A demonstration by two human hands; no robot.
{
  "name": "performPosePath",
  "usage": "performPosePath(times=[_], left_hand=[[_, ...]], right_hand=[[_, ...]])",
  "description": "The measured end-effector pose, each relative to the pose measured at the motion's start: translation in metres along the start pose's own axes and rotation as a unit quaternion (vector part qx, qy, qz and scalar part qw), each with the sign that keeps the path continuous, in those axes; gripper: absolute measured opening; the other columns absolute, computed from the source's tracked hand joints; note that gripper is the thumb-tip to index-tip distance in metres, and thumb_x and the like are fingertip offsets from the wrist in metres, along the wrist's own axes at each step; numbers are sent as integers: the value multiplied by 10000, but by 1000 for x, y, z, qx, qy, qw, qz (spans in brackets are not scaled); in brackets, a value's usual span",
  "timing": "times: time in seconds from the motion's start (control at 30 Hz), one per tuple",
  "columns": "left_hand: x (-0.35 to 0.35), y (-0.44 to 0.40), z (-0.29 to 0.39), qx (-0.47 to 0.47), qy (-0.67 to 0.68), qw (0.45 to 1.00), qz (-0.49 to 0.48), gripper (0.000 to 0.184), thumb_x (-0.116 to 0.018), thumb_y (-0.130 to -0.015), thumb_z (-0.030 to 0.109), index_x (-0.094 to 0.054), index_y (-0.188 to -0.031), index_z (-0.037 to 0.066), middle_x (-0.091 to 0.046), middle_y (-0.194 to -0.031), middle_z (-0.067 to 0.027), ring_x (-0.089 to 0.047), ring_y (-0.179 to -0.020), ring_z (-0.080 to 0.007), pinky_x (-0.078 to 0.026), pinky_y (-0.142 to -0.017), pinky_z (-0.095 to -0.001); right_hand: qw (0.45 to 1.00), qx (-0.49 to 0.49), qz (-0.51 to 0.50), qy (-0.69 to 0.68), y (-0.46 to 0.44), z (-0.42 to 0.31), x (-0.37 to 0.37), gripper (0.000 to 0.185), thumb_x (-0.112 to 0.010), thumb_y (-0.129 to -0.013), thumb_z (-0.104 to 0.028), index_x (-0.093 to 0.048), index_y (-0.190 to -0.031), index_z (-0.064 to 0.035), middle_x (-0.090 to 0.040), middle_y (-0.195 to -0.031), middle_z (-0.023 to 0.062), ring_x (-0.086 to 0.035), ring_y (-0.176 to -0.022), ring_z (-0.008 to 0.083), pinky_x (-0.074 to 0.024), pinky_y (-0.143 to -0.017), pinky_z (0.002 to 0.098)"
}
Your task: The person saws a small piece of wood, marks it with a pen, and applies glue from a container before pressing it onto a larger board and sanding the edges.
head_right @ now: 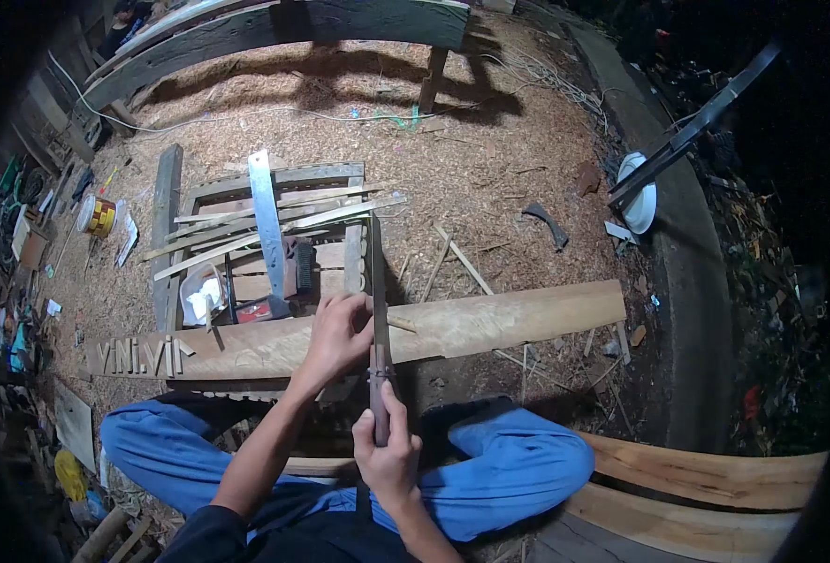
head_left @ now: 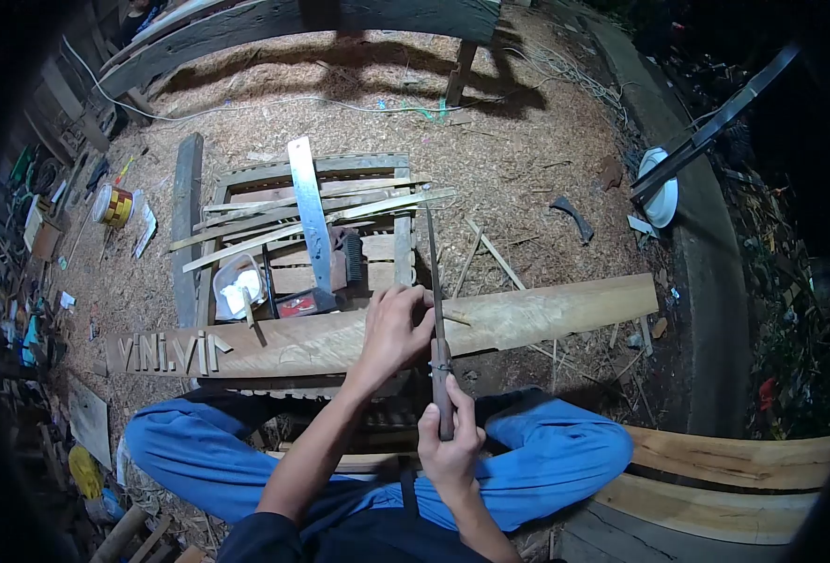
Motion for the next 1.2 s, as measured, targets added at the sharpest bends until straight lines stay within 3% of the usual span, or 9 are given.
performPosePath(times=[0.27,0.33,0.53,0.6,0.63,0.93,1.07,1.2], left_hand=[[1,0,0,1,-16,1000,-2,151,-726,-838,171,-691,-941,66,-660,-911,-126,-614,-966,-339,-440,-939,-450],[-4,0,-3,-8,-11,1000,7,151,-727,-837,173,-693,-939,68,-662,-903,-127,-615,-968,-339,-438,-941,-448],[-1,0,1,-13,-10,1000,-2,157,-735,-838,184,-701,-943,72,-667,-913,-123,-617,-967,-336,-433,-937,-450],[0,-1,2,12,-15,1000,-24,170,-732,-829,180,-688,-935,55,-679,-945,-121,-629,-989,-329,-429,-973,-431],[1,-1,3,20,-8,999,-32,166,-731,-830,181,-689,-931,56,-690,-958,-124,-628,-1011,-335,-424,-989,-430],[1,4,6,23,-7,999,-32,165,-729,-840,179,-684,-932,50,-681,-954,-127,-619,-1029,-337,-433,-987,-444],[1,-1,2,3,5,1000,-28,159,-722,-843,170,-679,-935,47,-665,-927,-124,-617,-1000,-337,-442,-969,-443],[4,0,6,6,-13,999,-33,167,-726,-839,169,-680,-946,50,-664,-950,-137,-615,-1001,-347,-446,-959,-443]], right_hand=[[1000,0,-1,-3,0,2,1,437,-667,-940,-124,-581,-1351,-3,-725,-1102,255,-754,-891,405,-619,-699,431],[999,-48,-14,-12,0,2,2,430,-665,-941,-117,-585,-1346,1,-727,-1099,254,-755,-898,404,-618,-709,429],[997,-72,-24,-30,8,7,9,421,-666,-949,-127,-591,-1344,-1,-729,-1100,244,-771,-883,355,-607,-704,400],[999,-28,13,-33,0,3,4,415,-665,-943,-113,-597,-1336,4,-731,-1105,239,-770,-883,355,-608,-710,401],[997,-57,3,-43,-3,3,2,417,-666,-939,-107,-597,-1334,5,-731,-1109,238,-771,-888,349,-609,-718,397],[995,-97,-11,-34,3,0,8,406,-656,-939,-100,-602,-1324,16,-734,-1094,242,-772,-887,343,-611,-742,392],[999,-44,-1,-32,10,6,10,422,-656,-946,-112,-580,-1344,6,-728,-1079,253,-762,-880,376,-603,-718,405],[996,-85,-20,-19,-1,-4,5,435,-652,-938,-90,-574,-1349,30,-730,-1102,261,-765,-931,375,-615,-766,413]])
Point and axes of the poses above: each hand's wrist, its own y-axis away from the middle knuckle, its own x-axis out of the back of the hand, z = x × y, the point moved 1 cm from there along -y, towards the middle knuckle
